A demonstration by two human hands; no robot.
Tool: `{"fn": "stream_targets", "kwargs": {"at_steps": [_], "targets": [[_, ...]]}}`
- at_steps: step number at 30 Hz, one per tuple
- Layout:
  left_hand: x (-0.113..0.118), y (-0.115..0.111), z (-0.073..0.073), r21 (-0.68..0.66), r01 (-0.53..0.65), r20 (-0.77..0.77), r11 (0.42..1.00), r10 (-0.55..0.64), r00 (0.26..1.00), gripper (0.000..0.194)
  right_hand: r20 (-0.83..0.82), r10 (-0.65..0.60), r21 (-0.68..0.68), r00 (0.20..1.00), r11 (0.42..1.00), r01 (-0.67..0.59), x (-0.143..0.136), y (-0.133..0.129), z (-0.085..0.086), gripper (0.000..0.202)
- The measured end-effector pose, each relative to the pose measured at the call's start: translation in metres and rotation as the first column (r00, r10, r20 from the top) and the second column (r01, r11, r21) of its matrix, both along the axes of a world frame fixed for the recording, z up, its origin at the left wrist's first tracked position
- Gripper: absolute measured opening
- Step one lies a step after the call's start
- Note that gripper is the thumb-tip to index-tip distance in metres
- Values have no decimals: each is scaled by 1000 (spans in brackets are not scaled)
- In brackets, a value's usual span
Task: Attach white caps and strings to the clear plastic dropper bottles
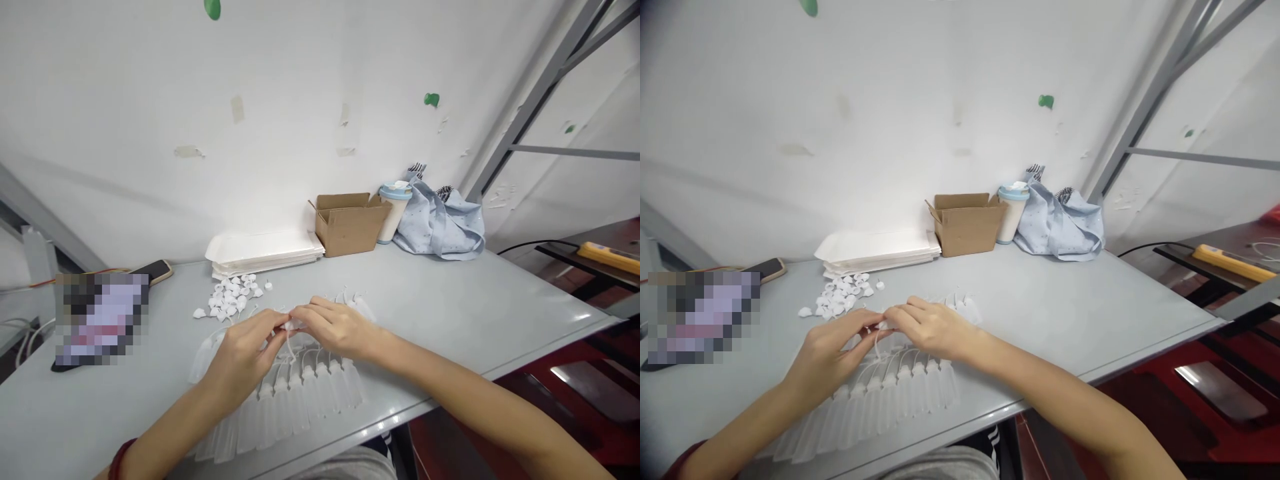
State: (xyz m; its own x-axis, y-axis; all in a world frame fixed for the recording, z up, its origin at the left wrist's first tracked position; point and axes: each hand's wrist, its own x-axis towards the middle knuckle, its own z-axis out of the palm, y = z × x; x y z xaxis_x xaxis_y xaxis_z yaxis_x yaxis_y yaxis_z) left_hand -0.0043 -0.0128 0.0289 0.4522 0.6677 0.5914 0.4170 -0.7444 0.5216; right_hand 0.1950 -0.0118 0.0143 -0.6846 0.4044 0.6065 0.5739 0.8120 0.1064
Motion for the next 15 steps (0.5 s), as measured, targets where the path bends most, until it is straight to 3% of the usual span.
{"fn": "stream_targets", "kwargs": {"at_steps": [1,3,6,10,13,15], "targets": [[0,-1,0,34,6,0,999,-6,1000,11,6,-1,6,1000,1000,1,0,0,0,18],[1,-1,1,-27,7,8,1000,-7,1000,9,4,1,23,1000,1000,-1,-1,-1,0,17],[3,-2,9,-327,-2,58,945,22,998,12,-21,10,64,1000,998,-9,-2,-3,4,16],[4,-2,19,-717,72,165,694,68,984,22,-26,51,193,998,980,-45,-2,-6,12,19],[3,0,21,-832,187,234,522,26,972,25,-9,90,232,996,969,-85,-2,-7,16,18],[3,-1,21,-853,222,253,471,2,967,26,2,98,223,995,970,-96,-2,-7,17,20]]}}
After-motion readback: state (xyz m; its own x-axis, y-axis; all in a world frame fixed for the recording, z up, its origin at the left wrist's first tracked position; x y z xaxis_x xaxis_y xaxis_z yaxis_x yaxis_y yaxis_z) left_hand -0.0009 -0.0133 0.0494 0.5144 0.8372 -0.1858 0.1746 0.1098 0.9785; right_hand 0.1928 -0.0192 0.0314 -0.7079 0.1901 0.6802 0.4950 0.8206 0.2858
